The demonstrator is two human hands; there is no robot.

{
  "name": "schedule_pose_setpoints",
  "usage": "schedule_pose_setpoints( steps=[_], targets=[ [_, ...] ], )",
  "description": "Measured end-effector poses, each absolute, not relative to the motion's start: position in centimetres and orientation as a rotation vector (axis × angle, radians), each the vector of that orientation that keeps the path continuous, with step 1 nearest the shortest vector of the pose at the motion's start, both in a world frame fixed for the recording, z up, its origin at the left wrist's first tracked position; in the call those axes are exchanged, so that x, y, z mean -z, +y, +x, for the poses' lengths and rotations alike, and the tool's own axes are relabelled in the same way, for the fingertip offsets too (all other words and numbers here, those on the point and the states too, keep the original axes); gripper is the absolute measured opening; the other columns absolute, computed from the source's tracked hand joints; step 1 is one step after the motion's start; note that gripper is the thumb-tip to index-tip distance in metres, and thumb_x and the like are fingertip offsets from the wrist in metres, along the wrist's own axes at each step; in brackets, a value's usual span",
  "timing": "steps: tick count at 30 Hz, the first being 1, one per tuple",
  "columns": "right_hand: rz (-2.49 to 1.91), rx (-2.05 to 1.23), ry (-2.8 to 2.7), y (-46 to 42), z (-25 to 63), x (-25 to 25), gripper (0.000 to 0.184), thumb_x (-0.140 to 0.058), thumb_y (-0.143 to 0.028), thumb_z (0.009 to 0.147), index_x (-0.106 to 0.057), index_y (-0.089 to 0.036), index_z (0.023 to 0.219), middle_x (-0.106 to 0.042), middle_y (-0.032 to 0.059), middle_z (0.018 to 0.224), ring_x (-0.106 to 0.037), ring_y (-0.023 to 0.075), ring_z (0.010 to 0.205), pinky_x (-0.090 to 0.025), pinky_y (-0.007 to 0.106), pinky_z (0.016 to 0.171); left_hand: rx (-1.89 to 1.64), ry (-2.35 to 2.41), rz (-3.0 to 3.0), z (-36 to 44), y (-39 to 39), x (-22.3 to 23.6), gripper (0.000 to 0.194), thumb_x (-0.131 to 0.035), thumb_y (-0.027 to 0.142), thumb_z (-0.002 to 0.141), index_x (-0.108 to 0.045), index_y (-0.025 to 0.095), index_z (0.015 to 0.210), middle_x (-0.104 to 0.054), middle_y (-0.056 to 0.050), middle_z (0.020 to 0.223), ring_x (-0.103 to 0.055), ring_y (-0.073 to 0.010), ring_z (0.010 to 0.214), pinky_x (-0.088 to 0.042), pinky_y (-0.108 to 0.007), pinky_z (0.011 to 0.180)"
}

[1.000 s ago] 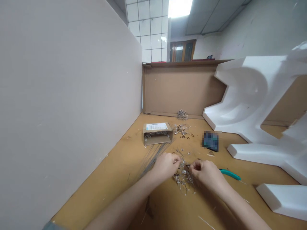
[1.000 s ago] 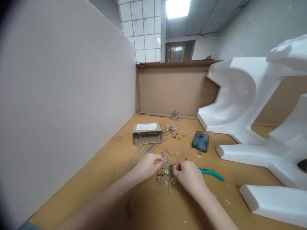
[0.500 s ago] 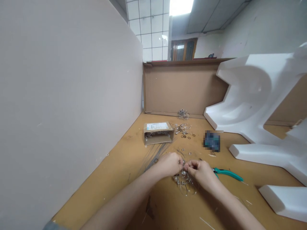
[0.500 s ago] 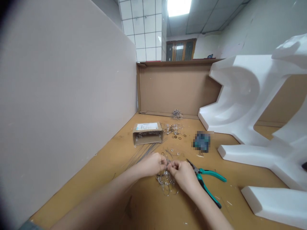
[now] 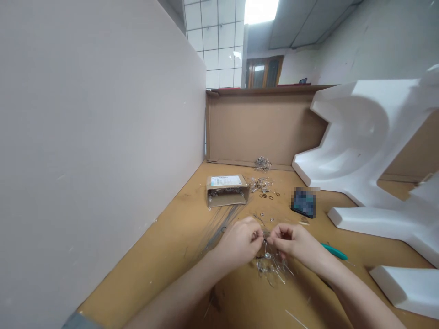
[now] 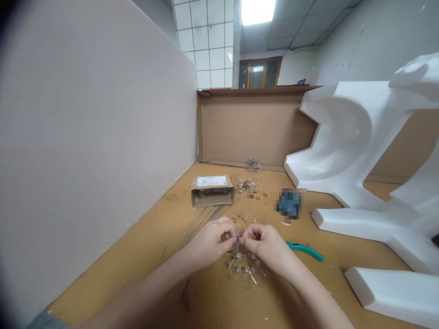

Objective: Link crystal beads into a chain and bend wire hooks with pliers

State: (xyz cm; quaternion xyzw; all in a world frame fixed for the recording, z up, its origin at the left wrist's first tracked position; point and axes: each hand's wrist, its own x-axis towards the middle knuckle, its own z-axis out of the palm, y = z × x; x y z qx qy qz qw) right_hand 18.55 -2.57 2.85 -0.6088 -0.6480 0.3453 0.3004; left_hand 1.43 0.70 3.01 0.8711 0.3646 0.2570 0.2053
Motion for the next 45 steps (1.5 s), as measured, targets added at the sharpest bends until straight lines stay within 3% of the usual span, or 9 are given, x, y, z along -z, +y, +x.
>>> schedule_pose_setpoints(
  steps=[7, 14, 20, 28, 33, 41, 45],
  targets=[
    [-1.495, -1.215, -1.277, -3.6, 16.3, -2.6, 0.029, -0.066, -0.044, 0.063, -0.053, -0.018, 0.058, -0.046, -0.0076, 0.029, -0.034, 0.0056, 0.028, -0.025, 0.017, 0.033, -0.693, 1.087, 2.439, 0.6, -1.0, -2.6, 0.017, -0.042, 0.025, 0.080, -0.049, 0.019, 0.066, -0.055, 0.002, 0.060, -0.048, -0.0107, 0.054, -0.027, -0.021, 0.050],
    [-1.236, -1.431, -0.967, -4.1, 16.1, -0.8, 0.030, -0.071, -0.042, 0.062, -0.058, -0.015, 0.059, -0.052, -0.0057, 0.036, -0.035, 0.0023, 0.029, -0.022, 0.014, 0.031, -0.777, 1.107, 2.272, 0.3, -1.8, -0.6, 0.010, -0.043, 0.020, 0.079, -0.049, 0.019, 0.070, -0.057, 0.003, 0.058, -0.049, -0.0098, 0.052, -0.030, -0.020, 0.052],
    [-1.157, -1.469, -1.052, -4.5, 16.4, -0.7, 0.027, -0.067, -0.040, 0.069, -0.062, -0.013, 0.065, -0.059, -0.0016, 0.043, -0.033, 0.0013, 0.031, -0.018, 0.014, 0.032, -0.803, 1.066, 2.115, 0.3, -2.1, 0.5, 0.013, -0.042, 0.021, 0.081, -0.051, 0.019, 0.072, -0.061, 0.003, 0.060, -0.048, -0.0084, 0.051, -0.030, -0.019, 0.050],
    [-1.277, -1.498, -1.115, -4.9, 16.7, -0.7, 0.024, -0.074, -0.037, 0.059, -0.068, -0.014, 0.061, -0.067, 0.0028, 0.054, -0.054, 0.0089, 0.049, -0.042, 0.020, 0.052, -0.790, 1.064, 2.132, 0.1, -2.6, 0.2, 0.016, -0.039, 0.026, 0.085, -0.050, 0.020, 0.075, -0.059, 0.003, 0.061, -0.050, -0.0084, 0.053, -0.031, -0.018, 0.050],
    [-1.268, -1.528, -1.057, -5.3, 16.8, -1.0, 0.019, -0.077, -0.032, 0.056, -0.070, -0.017, 0.065, -0.068, 0.0023, 0.058, -0.058, 0.0106, 0.054, -0.044, 0.021, 0.057, -0.761, 1.051, 2.120, -0.1, -2.6, 0.1, 0.019, -0.036, 0.029, 0.087, -0.049, 0.020, 0.077, -0.061, 0.003, 0.064, -0.053, -0.0089, 0.055, -0.033, -0.018, 0.052],
    [-1.248, -1.494, -1.027, -5.0, 16.8, 0.2, 0.020, -0.072, -0.034, 0.064, -0.070, -0.017, 0.074, -0.067, 0.0017, 0.056, -0.057, 0.0112, 0.052, -0.043, 0.022, 0.054, -0.715, 1.030, 2.294, -0.2, -2.8, -0.3, 0.024, -0.028, 0.028, 0.090, -0.049, 0.020, 0.081, -0.061, 0.001, 0.068, -0.054, -0.0107, 0.059, -0.036, -0.020, 0.055],
    [-1.329, -1.416, -1.101, -5.2, 16.3, 0.1, 0.020, -0.073, -0.036, 0.062, -0.070, -0.018, 0.068, -0.064, 0.0001, 0.049, -0.054, 0.0102, 0.048, -0.041, 0.021, 0.051, -0.606, 0.969, 2.555, 0.0, -2.7, -0.6, 0.028, -0.027, 0.028, 0.090, -0.051, 0.019, 0.078, -0.060, -0.002, 0.071, -0.055, -0.0135, 0.063, -0.035, -0.022, 0.057]
  ],
)
